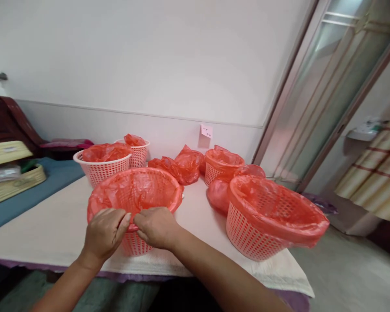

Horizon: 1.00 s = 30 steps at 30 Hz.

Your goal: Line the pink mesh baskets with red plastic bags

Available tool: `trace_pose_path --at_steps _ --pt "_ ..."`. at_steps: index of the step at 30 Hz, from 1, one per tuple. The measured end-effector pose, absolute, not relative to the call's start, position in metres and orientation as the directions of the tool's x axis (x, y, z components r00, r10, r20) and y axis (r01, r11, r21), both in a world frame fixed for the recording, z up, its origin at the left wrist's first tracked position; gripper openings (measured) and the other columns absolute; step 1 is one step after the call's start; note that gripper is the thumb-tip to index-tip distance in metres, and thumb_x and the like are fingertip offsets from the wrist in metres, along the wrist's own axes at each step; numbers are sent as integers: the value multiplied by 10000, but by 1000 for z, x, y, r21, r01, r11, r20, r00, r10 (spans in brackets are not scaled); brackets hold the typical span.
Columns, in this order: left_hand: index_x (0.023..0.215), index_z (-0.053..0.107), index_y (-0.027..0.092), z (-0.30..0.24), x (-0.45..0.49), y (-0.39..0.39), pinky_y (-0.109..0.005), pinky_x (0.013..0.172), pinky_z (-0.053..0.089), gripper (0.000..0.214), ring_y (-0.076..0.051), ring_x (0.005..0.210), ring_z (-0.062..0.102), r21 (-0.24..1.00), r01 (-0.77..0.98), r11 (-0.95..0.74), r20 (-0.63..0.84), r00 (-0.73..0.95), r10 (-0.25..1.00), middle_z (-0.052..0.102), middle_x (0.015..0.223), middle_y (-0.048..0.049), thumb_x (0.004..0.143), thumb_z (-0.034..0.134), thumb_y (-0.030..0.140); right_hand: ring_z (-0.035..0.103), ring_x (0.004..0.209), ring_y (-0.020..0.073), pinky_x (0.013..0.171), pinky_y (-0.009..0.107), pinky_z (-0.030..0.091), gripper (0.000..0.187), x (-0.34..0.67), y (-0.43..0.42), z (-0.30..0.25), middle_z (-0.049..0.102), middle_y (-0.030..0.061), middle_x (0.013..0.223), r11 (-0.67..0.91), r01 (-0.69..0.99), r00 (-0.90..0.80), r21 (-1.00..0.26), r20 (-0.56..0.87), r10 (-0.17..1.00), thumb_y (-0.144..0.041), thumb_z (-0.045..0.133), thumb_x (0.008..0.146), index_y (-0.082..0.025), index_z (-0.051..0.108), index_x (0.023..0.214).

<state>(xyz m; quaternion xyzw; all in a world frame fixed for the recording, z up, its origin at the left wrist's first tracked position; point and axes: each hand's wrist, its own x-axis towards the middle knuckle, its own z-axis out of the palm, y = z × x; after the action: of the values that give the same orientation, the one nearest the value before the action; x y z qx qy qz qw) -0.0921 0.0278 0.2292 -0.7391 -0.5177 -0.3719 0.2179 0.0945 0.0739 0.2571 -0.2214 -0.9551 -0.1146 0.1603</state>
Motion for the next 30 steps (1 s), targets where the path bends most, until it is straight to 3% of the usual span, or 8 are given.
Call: trace_pose_path --at_steps 12,15,19,24,28,30 --pt "668 477 227 231 -109 32 -342 653 335 362 -200 605 501 46 932 -360 644 248 724 507 606 3 956 395 431 615 778 185 656 310 431 162 98 78 249 673 19 896 892 421 -808 167 516 285 -333 508 944 -192 587 934" --pt "671 484 228 232 -109 32 -343 656 330 376 -203 615 505 56 939 -340 612 237 755 521 611 2 953 385 455 603 819 207 724 341 447 179 105 74 247 665 25 912 890 436 -769 129 568 294 -303 494 944 -191 590 1047" --pt "692 493 226 234 -109 31 -343 679 335 378 -202 642 509 69 947 -313 582 216 784 538 633 3 959 361 458 565 1032 228 903 375 440 323 124 62 239 644 78 1115 905 421 -627 -59 703 337 -245 507 915 -190 541 1232" --pt "739 524 217 237 -112 28 -334 702 351 382 -191 669 527 87 939 -332 527 240 815 570 681 6 934 392 518 546 1055 211 978 377 432 346 155 65 217 629 103 1103 847 337 -266 -411 821 505 -96 446 872 -161 574 1187" --pt "730 521 215 240 -112 27 -334 697 350 395 -194 671 522 87 941 -326 512 238 825 572 684 3 903 437 560 549 1088 216 971 382 443 397 169 88 213 609 120 1139 711 212 -33 -670 722 691 -109 440 853 -167 567 1225" --pt "720 515 215 241 -111 27 -332 689 346 398 -194 661 514 84 944 -318 505 235 831 563 675 5 891 460 570 573 1037 205 925 348 461 365 169 102 216 621 91 1099 531 12 52 -847 531 846 -148 508 805 -187 598 1157"
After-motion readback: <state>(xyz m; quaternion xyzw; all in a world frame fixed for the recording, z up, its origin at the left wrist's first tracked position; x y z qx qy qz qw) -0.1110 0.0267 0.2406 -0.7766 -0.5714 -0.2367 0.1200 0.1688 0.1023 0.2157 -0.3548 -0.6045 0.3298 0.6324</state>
